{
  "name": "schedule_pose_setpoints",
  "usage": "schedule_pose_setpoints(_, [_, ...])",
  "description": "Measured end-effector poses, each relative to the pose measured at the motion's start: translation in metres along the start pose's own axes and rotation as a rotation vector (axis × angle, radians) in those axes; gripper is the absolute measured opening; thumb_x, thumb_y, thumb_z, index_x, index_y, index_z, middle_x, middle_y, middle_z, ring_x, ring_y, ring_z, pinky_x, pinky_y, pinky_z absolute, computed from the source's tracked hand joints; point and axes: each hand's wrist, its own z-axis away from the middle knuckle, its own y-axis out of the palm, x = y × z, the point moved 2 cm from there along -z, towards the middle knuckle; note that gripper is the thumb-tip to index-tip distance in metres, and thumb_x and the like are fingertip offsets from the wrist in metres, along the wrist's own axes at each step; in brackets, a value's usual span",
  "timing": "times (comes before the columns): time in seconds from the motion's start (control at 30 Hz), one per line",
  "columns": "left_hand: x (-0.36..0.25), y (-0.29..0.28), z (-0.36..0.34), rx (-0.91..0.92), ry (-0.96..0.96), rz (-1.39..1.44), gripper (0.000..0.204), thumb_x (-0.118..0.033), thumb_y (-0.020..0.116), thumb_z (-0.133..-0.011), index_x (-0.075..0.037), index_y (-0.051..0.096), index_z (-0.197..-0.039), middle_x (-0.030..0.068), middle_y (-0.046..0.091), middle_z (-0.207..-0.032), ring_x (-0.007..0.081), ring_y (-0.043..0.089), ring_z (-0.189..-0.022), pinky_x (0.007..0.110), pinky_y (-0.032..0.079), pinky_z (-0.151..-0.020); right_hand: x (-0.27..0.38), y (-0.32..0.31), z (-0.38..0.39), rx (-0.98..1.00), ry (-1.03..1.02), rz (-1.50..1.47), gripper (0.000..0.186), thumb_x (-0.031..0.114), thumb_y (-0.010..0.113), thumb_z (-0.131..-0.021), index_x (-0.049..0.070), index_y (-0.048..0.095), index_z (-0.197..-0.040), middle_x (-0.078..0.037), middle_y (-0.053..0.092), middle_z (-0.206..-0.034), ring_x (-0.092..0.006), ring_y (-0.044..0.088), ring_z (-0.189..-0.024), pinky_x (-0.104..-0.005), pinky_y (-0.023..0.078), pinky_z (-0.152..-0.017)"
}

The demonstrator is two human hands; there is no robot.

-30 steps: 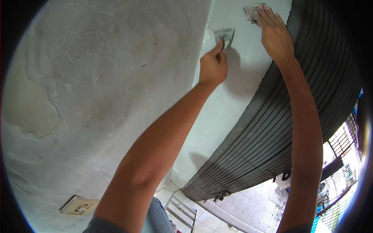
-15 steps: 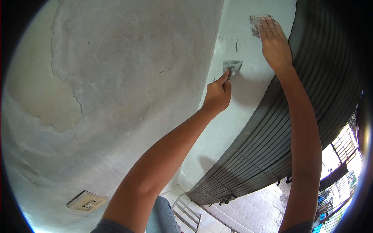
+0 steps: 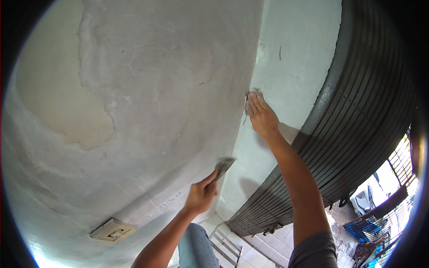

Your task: Scraping and sanding a damaged ceiling to prepare for repair.

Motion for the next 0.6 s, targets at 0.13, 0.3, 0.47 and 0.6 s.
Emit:
schedule_pose_setpoints(0.13, [-0.008,-0.064,0.087,-0.032,-0.08,-0.049,0.045,-0.008,0.055,-0.101,-0.003,0.054,-0.145,0.005,0.066,-0.074,0.0087,0.064,-0.068,0.026,0.052,-0.066,-0.034,0.017,-0.002,0.129,0.055,-0.357,0.047,0.02,0.053,-0.099,-0.005,0.056,-0.138,-0.017,0.058,-0.143,-0.0266,0.052,-0.137,-0.0387,0.038,-0.119])
schedule_pose_setpoints(0.3, [-0.01,-0.107,0.141,-0.142,-0.212,-0.074,0.047,-0.004,0.052,-0.1,-0.003,0.053,-0.147,0.0038,0.066,-0.071,0.0055,0.055,-0.062,0.022,0.045,-0.06,-0.134,-0.043,-0.094,-0.185,0.168,0.264,0.043,0.01,0.054,-0.09,-0.005,0.063,-0.129,-0.018,0.063,-0.138,-0.0271,0.056,-0.132,-0.0405,0.039,-0.117])
schedule_pose_setpoints(0.47, [0.006,-0.109,0.17,-0.23,-0.241,-0.051,0.047,-0.004,0.05,-0.102,-0.005,0.052,-0.149,0.0012,0.065,-0.072,0.0035,0.05,-0.056,0.022,0.043,-0.055,-0.069,-0.017,-0.076,-0.115,0.235,0.259,0.04,0.012,0.054,-0.094,-0.001,0.065,-0.13,-0.013,0.06,-0.144,-0.0263,0.052,-0.138,-0.0402,0.037,-0.118])
schedule_pose_setpoints(0.6, [0.007,-0.114,0.193,-0.235,-0.375,-0.053,0.047,-0.003,0.049,-0.103,-0.008,0.051,-0.15,0.0032,0.067,-0.074,0.0015,0.044,-0.051,0.019,0.039,-0.051,0.038,0.009,-0.011,-0.046,0.3,0.037,0.038,0.009,0.056,-0.093,-0.005,0.065,-0.128,-0.018,0.059,-0.143,-0.0291,0.048,-0.141,-0.0424,0.034,-0.121])
